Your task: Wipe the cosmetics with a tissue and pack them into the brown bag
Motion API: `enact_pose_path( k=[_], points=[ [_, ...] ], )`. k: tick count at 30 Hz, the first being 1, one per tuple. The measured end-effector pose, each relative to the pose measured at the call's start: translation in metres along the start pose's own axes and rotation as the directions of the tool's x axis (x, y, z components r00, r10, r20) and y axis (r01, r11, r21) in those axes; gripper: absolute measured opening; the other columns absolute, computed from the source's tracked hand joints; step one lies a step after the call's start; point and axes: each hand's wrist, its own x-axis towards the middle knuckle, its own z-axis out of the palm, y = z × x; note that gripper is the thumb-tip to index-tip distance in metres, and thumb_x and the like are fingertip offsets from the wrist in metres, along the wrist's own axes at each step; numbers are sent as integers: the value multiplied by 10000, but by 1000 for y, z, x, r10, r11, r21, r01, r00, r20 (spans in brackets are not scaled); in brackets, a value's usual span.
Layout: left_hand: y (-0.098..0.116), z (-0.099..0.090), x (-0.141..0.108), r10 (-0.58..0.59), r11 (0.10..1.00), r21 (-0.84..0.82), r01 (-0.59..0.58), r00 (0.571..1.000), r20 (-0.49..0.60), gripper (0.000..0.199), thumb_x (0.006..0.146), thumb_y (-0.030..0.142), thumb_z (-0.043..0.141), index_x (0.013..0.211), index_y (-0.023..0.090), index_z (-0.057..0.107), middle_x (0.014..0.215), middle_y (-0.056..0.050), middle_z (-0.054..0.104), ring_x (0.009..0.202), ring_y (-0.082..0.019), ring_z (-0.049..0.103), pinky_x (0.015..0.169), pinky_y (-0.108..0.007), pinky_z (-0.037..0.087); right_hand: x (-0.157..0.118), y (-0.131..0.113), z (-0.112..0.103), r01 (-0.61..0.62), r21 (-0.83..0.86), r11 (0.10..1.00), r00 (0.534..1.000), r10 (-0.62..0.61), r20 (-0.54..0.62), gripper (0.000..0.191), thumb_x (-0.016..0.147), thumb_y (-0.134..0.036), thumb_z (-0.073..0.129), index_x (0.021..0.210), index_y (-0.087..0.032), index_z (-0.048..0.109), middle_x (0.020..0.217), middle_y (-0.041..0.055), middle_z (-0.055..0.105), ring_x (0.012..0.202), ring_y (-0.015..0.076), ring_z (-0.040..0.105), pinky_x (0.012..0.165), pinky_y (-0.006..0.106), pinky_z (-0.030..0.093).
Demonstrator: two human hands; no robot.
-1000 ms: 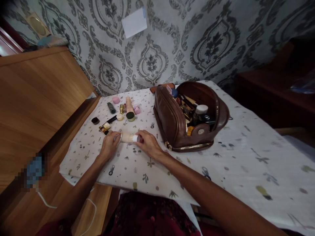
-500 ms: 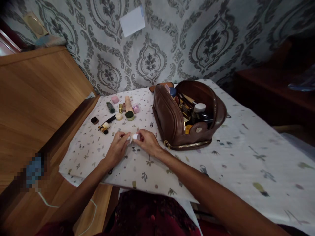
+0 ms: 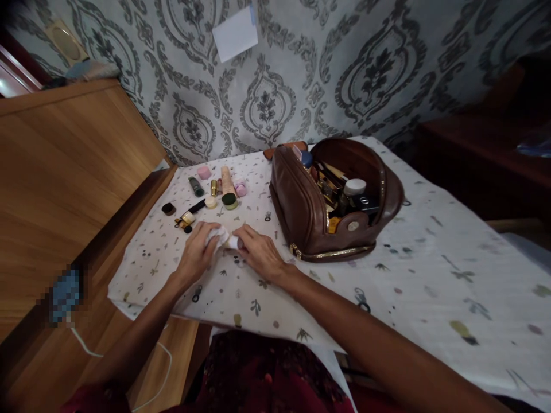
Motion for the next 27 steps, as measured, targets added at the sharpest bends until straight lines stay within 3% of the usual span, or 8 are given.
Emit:
enact_pose_path(
  k=[3, 5, 10, 15, 19, 23, 25, 27],
  points=[
    [15, 3, 10, 55, 998, 31, -58, 995, 80, 242, 983, 201, 402, 1105, 197, 611, 987, -70, 552, 960, -204, 551, 879, -334, 482, -1, -3, -1, 65, -144, 987, 997, -61, 37, 171, 881, -92, 523, 999, -212, 549, 958, 49, 604, 782, 185, 578, 648, 279, 416],
    [13, 3, 15, 40, 992, 111, -52, 993, 114, 258, 977, 194, 398, 1060, 195, 642, 957, -70, 547, 940, -213, 548, 856, -344, 482, -1, -4, -2, 104, -189, 976, 994, -95, 59, 153, 895, -90, 500, 971, -216, 540, 950, 49, 607, 793, 187, 574, 649, 280, 409],
    [-25, -8, 21, -60, 964, 264, 35, 994, 90, 272, 941, 155, 414, 1009, 176, 677, 926, -77, 550, 925, -235, 547, 841, -375, 477, -1, -5, -4, 126, -198, 972, 991, -113, 76, 106, 917, -121, 508, 954, -216, 539, 996, 66, 615, 822, 191, 574, 659, 283, 409],
    [-48, -4, 17, -100, 984, 150, 91, 994, 54, 239, 932, 160, 448, 1001, 176, 676, 903, -63, 556, 892, -218, 562, 833, -365, 486, 0, -2, -3, 77, -50, 996, 996, -75, 38, 151, 901, -184, 563, 1052, -200, 566, 940, 53, 599, 747, 177, 554, 674, 292, 431],
    [-33, 10, 8, -96, 994, 51, 95, 995, 30, 237, 945, 176, 454, 1065, 184, 658, 934, -53, 548, 906, -199, 560, 857, -345, 492, 0, -1, -2, 16, 112, 994, 1000, -14, -16, 250, 895, -229, 577, 1144, -201, 584, 907, 44, 605, 718, 167, 550, 686, 293, 448],
    [-8, 17, -2, -42, 999, -18, 43, 999, 21, 246, 972, 233, 459, 1140, 201, 636, 978, -55, 544, 931, -192, 560, 865, -333, 494, 2, -2, -1, -106, 212, 972, 992, 119, -52, 162, 855, -246, 605, 1009, -196, 613, 803, 14, 610, 683, 155, 540, 673, 287, 443],
    [1, 21, -6, 14, 1000, -5, -14, 1000, -3, 271, 982, 242, 446, 1191, 200, 614, 1025, -75, 542, 966, -199, 550, 874, -336, 491, 4, -2, 2, -190, 310, 931, 977, 211, -35, 126, 834, -274, 609, 935, -199, 603, 725, -11, 596, 644, 148, 535, 629, 274, 436],
    [6, 25, -11, 72, 996, 52, -70, 996, -48, 295, 987, 230, 430, 1233, 197, 590, 1063, -95, 536, 997, -210, 533, 884, -348, 487, 6, -2, 4, -295, 474, 830, 947, 321, 26, 159, 817, -334, 612, 898, -202, 578, 663, -26, 580, 598, 148, 543, 579, 269, 436]
  ],
)
